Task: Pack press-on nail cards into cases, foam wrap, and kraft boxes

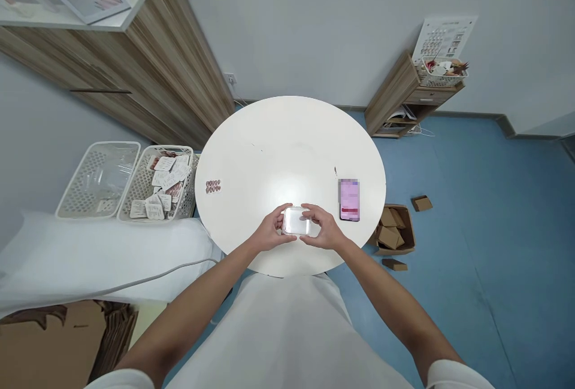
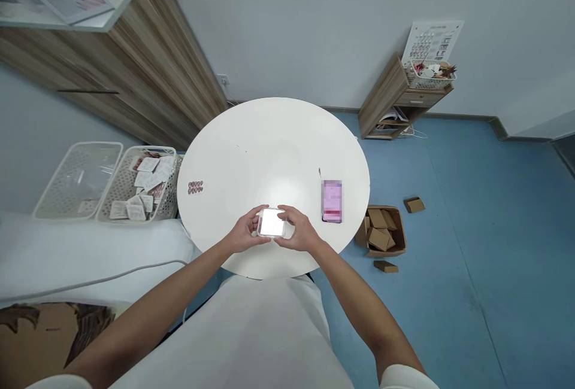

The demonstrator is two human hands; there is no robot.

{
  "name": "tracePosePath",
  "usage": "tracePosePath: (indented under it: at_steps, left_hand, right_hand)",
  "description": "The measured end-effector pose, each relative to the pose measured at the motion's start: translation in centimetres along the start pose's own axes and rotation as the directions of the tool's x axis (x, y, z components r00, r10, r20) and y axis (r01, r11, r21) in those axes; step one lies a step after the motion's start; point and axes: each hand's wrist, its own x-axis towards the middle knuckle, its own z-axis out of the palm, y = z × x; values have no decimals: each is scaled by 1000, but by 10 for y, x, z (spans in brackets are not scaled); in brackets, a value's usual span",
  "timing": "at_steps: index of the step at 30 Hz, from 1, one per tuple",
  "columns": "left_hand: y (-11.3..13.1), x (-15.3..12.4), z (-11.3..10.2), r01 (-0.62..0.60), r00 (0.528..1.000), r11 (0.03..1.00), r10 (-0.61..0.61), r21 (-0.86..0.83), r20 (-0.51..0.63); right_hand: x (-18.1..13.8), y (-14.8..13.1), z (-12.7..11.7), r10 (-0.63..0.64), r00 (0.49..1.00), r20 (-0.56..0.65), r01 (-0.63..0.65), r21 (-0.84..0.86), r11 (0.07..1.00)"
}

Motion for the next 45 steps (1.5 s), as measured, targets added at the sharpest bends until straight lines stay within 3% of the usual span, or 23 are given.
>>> tracePosePath:
  at_steps: [19, 40, 45]
  left_hand:
    - [2, -16, 10, -26, 1000, 993, 26, -116, -4]
    - [4, -26, 18, -45, 999, 986, 46, -161, 6]
    - [2, -25, 16, -21, 1000, 969, 23, -248, 7]
  right_hand:
    - [-13, -12, 3, 78, 997, 14, -79, 65, 995]
    - [-22, -19, 5, 83, 995, -49, -73, 187, 980]
    - [-12, -26, 0, 178, 984, 23, -178, 245, 953]
